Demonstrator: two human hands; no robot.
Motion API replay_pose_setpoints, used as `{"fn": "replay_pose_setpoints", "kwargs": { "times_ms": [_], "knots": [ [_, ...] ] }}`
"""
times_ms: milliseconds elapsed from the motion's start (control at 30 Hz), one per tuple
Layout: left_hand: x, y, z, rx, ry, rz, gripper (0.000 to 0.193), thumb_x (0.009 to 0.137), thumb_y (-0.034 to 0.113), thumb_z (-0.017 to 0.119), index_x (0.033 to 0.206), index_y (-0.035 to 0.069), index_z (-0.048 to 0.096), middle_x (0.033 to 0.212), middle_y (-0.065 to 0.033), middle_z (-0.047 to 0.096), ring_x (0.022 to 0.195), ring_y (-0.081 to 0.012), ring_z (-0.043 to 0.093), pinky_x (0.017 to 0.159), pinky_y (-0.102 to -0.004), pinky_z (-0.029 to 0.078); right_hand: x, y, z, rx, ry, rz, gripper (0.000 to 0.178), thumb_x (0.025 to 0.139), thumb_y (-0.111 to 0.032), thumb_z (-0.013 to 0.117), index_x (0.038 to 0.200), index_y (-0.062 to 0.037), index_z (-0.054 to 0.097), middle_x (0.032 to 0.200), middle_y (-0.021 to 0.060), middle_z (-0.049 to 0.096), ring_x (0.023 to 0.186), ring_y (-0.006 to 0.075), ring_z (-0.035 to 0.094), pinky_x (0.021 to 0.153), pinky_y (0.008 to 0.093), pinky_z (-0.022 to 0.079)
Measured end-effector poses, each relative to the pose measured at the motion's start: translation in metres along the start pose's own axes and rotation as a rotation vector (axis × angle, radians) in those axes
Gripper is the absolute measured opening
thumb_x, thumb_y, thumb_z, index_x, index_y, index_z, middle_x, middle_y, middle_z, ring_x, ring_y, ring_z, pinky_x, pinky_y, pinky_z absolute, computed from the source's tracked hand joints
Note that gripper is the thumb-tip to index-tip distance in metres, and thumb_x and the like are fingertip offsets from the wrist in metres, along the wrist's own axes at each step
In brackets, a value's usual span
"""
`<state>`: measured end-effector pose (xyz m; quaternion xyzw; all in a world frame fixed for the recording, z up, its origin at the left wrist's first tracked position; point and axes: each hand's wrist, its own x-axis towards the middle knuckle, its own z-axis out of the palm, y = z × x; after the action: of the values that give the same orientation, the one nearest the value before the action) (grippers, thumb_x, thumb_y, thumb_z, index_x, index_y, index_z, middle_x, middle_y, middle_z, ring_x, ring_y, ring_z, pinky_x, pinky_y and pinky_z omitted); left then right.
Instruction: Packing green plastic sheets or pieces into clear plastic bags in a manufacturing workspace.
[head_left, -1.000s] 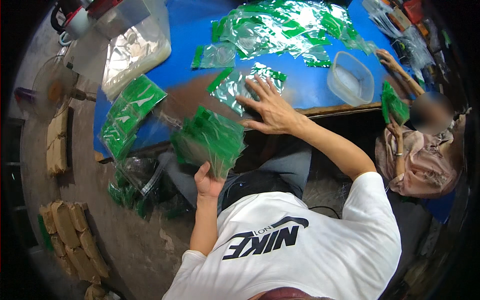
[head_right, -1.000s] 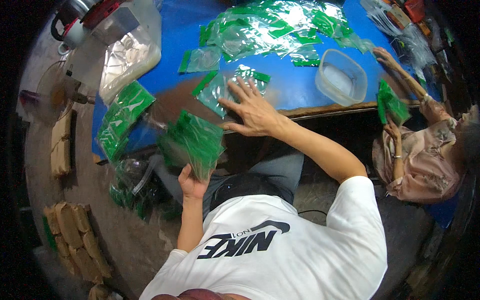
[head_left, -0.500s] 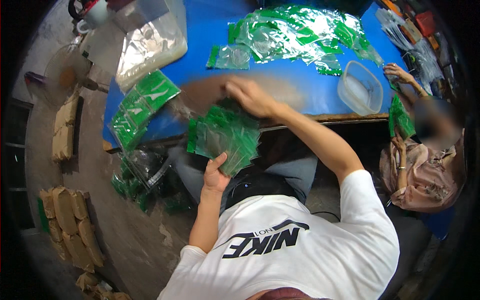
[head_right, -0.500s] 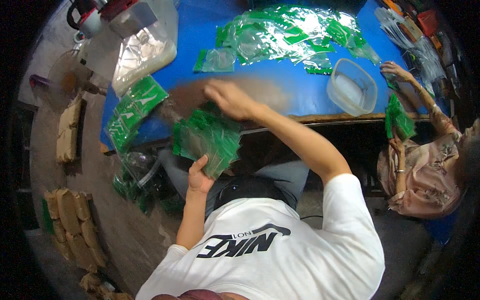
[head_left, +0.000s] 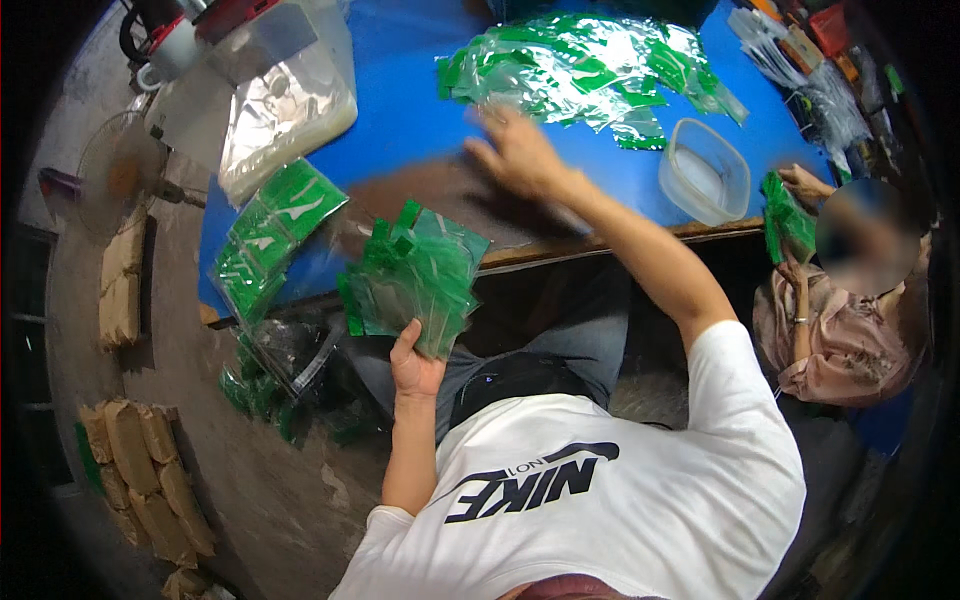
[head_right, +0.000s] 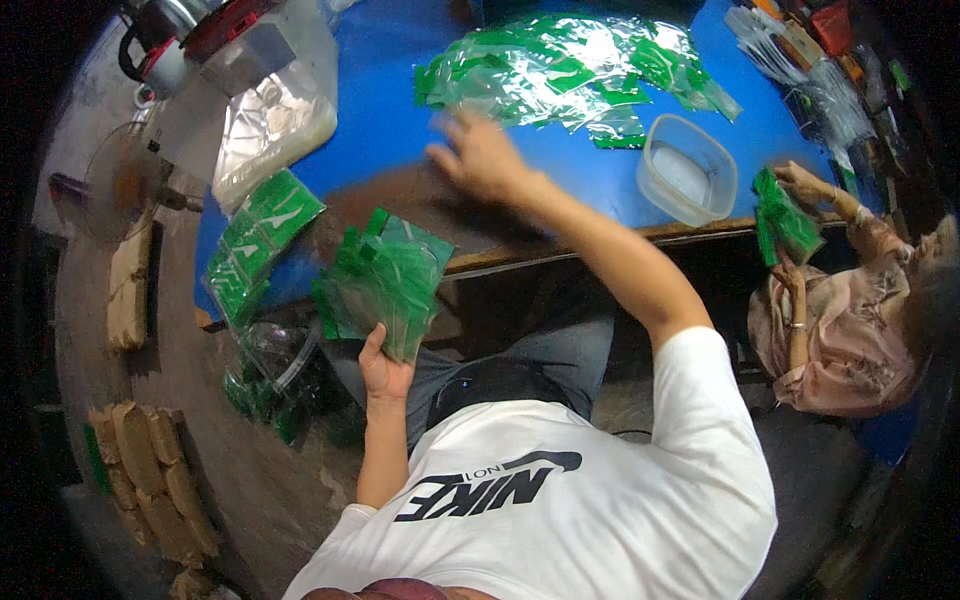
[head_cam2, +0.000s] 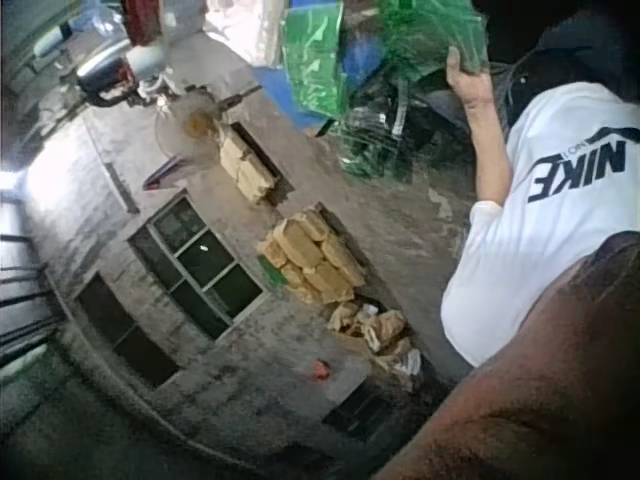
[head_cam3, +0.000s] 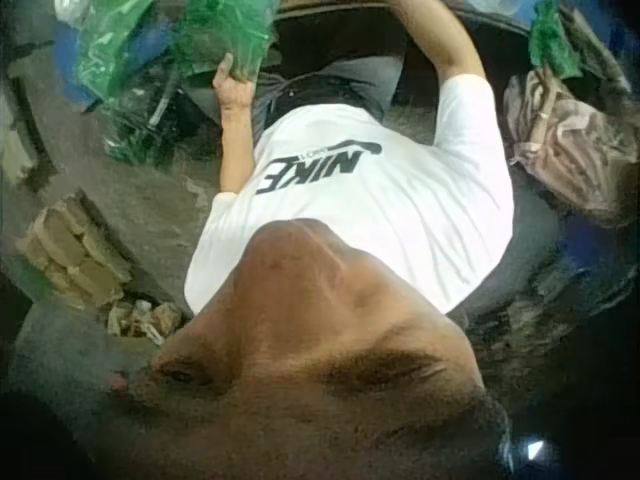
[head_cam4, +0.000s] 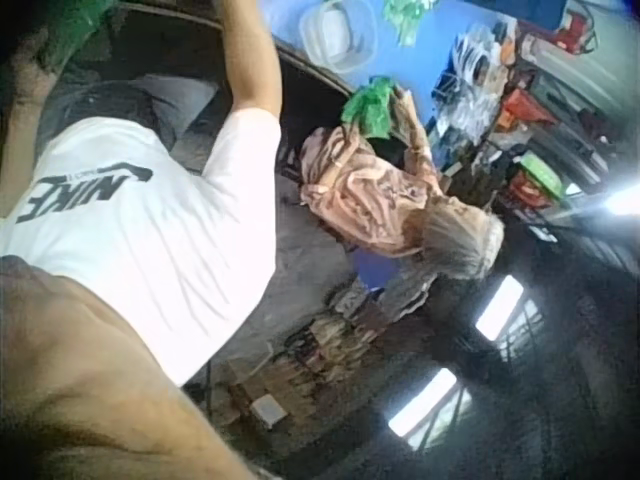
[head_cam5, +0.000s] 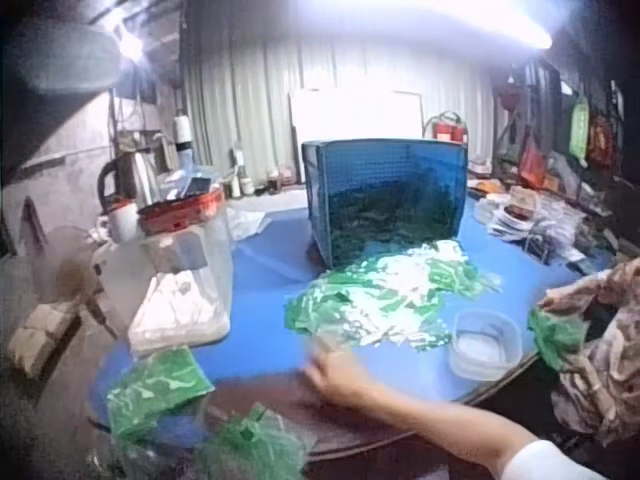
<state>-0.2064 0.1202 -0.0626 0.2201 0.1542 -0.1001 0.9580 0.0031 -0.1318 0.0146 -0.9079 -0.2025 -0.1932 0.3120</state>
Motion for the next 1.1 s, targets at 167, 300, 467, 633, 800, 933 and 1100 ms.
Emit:
{"fn": "replay_pose_setpoints", "kwargs": {
  "times_ms": [167,300,467,633,800,933,1100],
  "knots": [
    [0.001,-0.004,-0.004,0.011,-0.021,0.001,0.060,0.085,0.007,0.068,0.142,0.003,0.046,0.135,-0.0119,0.058,0.125,-0.0313,0.056,0.110,-0.0506,0.043,-0.007,0.064,0.013,-0.495,-0.160,-0.143,0.085,0.090,-0.070,0.049,0.143,-0.0039,0.046,0.149,0.0312,0.037,0.139,0.0479,0.034,0.117,0.0581,0.023],
    [-0.004,-0.004,-0.008,0.031,-0.020,-0.059,0.057,0.085,0.007,0.068,0.139,0.004,0.049,0.133,-0.0132,0.059,0.122,-0.0316,0.058,0.106,-0.0508,0.047,-0.054,-0.018,-0.007,0.307,-0.494,-0.396,0.049,0.098,-0.042,0.054,0.122,0.0013,0.057,0.132,0.0270,0.055,0.125,0.0401,0.053,0.104,0.0470,0.043],
    [-0.005,0.005,-0.011,0.075,-0.045,-0.114,0.052,0.085,0.005,0.067,0.135,0.004,0.052,0.131,-0.0144,0.060,0.121,-0.0314,0.059,0.105,-0.0496,0.048,-0.001,-0.015,0.003,0.293,-0.244,-0.186,0.029,0.096,-0.027,0.058,0.110,-0.0025,0.065,0.102,0.0248,0.067,0.092,0.0418,0.064,0.080,0.0491,0.050],
    [0.001,-0.014,-0.004,0.033,-0.029,-0.079,0.056,0.085,0.003,0.066,0.138,0.005,0.050,0.134,-0.0133,0.059,0.123,-0.0322,0.057,0.105,-0.0510,0.047,0.030,0.079,0.000,-0.578,-0.408,-0.006,0.096,0.087,-0.074,0.049,0.147,-0.0010,0.038,0.155,0.0284,0.030,0.145,0.0436,0.028,0.117,0.0538,0.025],
    [-0.005,0.000,-0.023,-0.124,-0.066,-0.089,0.056,0.084,0.005,0.066,0.138,0.004,0.050,0.133,-0.0142,0.059,0.124,-0.0334,0.057,0.106,-0.0518,0.046,-0.051,0.012,-0.018,-0.148,-0.445,-0.249,0.094,0.082,-0.065,0.066,0.145,-0.0007,0.038,0.155,0.0265,0.031,0.146,0.0422,0.026,0.121,0.0514,0.021],
    [0.001,0.000,-0.019,0.042,-0.031,-0.067,0.059,0.084,0.010,0.068,0.139,0.002,0.049,0.134,-0.0145,0.059,0.124,-0.0338,0.057,0.108,-0.0513,0.045,-0.109,-0.010,-0.029,0.027,-0.309,-0.337,0.057,0.079,-0.032,0.080,0.122,-0.0030,0.055,0.135,0.0167,0.055,0.132,0.0353,0.049,0.109,0.0485,0.039],
    [-0.004,-0.009,-0.016,0.073,-0.021,-0.070,0.053,0.085,0.008,0.068,0.136,0.003,0.052,0.131,-0.0133,0.061,0.121,-0.0317,0.059,0.106,-0.0505,0.047,-0.112,0.009,-0.040,-0.044,0.200,-0.290,0.021,0.088,-0.006,0.068,0.108,-0.0022,0.061,0.099,0.0119,0.067,0.087,0.0251,0.066,0.079,0.0381,0.054]
  ]
}}
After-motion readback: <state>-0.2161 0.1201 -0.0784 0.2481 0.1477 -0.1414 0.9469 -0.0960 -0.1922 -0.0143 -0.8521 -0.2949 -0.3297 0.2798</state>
